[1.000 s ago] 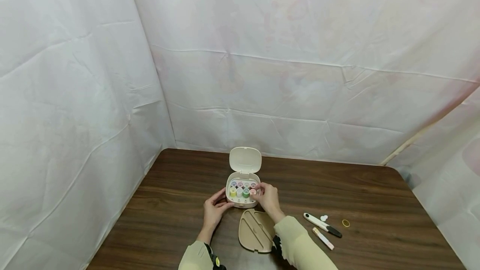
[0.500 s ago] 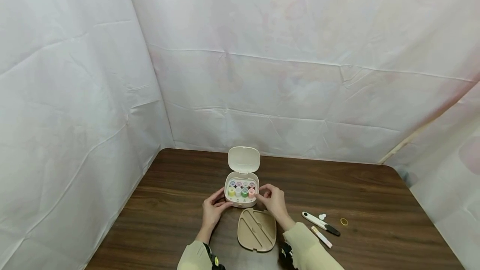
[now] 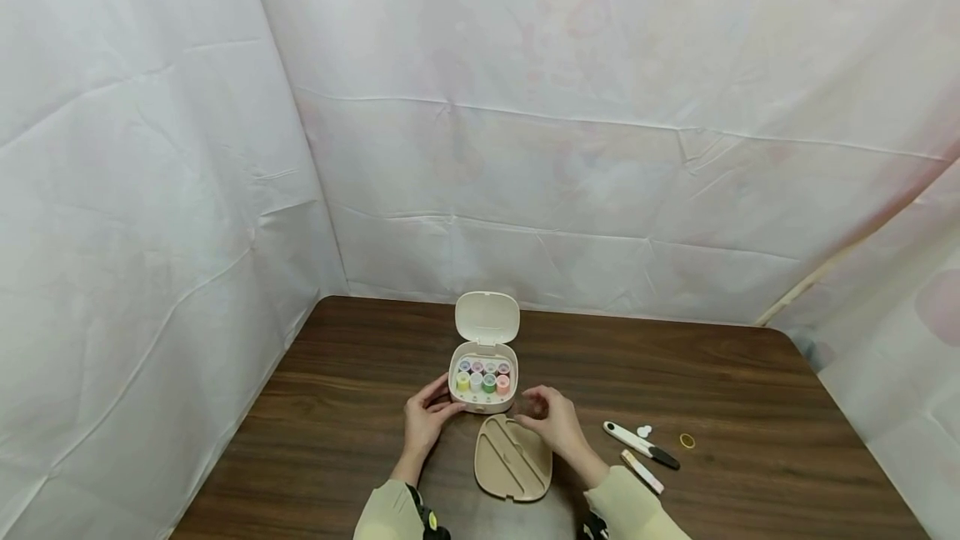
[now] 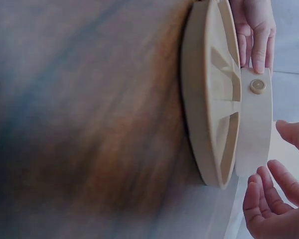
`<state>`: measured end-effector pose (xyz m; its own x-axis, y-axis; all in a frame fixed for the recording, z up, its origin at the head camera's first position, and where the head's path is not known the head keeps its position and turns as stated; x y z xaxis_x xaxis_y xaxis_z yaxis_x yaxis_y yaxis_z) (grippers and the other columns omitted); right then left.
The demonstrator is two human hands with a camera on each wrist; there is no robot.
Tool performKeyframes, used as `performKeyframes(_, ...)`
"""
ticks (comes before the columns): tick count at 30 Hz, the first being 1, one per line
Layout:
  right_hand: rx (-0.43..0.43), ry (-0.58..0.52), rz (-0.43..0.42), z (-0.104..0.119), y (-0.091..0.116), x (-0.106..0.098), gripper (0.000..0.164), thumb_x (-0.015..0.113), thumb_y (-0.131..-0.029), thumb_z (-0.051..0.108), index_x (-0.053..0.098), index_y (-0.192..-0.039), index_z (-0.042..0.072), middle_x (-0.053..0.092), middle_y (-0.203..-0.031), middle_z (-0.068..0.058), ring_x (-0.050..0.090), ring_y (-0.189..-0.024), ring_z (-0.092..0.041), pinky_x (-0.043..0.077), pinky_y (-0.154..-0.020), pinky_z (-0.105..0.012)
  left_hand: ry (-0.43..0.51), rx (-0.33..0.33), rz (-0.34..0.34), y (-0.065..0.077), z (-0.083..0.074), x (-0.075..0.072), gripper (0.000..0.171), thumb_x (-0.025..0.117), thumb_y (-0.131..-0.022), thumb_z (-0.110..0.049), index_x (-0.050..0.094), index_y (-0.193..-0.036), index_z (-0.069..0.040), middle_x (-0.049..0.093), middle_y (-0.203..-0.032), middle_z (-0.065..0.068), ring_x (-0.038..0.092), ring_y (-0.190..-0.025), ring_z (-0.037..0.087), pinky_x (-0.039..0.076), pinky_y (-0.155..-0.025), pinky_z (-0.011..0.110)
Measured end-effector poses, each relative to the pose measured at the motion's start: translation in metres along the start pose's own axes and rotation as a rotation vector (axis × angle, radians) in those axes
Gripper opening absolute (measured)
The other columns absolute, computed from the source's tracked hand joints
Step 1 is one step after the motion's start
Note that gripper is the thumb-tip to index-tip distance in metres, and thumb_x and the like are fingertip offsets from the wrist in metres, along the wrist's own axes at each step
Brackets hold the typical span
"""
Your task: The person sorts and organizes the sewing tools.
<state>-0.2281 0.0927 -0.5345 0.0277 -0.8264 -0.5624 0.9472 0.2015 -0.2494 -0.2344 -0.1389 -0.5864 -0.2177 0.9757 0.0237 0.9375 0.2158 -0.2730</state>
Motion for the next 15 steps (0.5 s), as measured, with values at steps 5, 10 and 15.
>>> performKeyframes(5, 0.025, -0.010, 0.056, -0.004, 0.010, -0.002, 0.047, 0.080, -0.061, 0.015, 0.060, -0.100, -0.002, 0.058, -0.090, -0.011, 0.055, -0.079, -0.025, 0.049, -0.067, -0.031, 0.007, 0.004, 0.002, -0.001, 0.000, 0.000, 0.057, 0.076, -0.060, 0.005, 0.057, -0.114, 0.006, 0.060, -0.101, 0.024, 0.057, -0.090, 0.036, 0.054, -0.068, 0.029)
performKeyframes(10, 0.017, -0.037, 0.081, -0.009, 0.018, -0.002, 0.055, 0.081, -0.058, 0.013, 0.058, -0.104, -0.004, 0.058, -0.098, -0.015, 0.054, -0.085, -0.029, 0.049, -0.073, -0.037, 0.004, 0.004, 0.002, -0.001, 0.000, 0.000, 0.057, 0.076, -0.060, 0.004, 0.057, -0.114, 0.005, 0.060, -0.101, 0.024, 0.057, -0.090, 0.036, 0.054, -0.069, 0.030)
performKeyframes(15, 0.006, -0.077, 0.094, -0.014, 0.022, -0.002, 0.060, 0.081, -0.055, 0.009, 0.055, -0.107, -0.007, 0.056, -0.099, -0.017, 0.053, -0.085, -0.031, 0.050, -0.071, -0.036, -0.003, 0.002, 0.002, 0.000, 0.001, 0.000, 0.057, 0.076, -0.061, 0.003, 0.057, -0.114, 0.005, 0.060, -0.102, 0.024, 0.057, -0.091, 0.036, 0.054, -0.069, 0.031)
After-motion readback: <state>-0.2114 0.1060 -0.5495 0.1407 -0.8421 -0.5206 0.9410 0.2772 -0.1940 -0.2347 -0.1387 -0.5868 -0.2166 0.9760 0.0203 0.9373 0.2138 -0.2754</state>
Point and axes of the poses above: each hand's wrist, its own y-axis away from the middle knuckle, its own x-axis out of the palm, z = x × y, the point moved 2 cm from there along -y, towards the middle knuckle
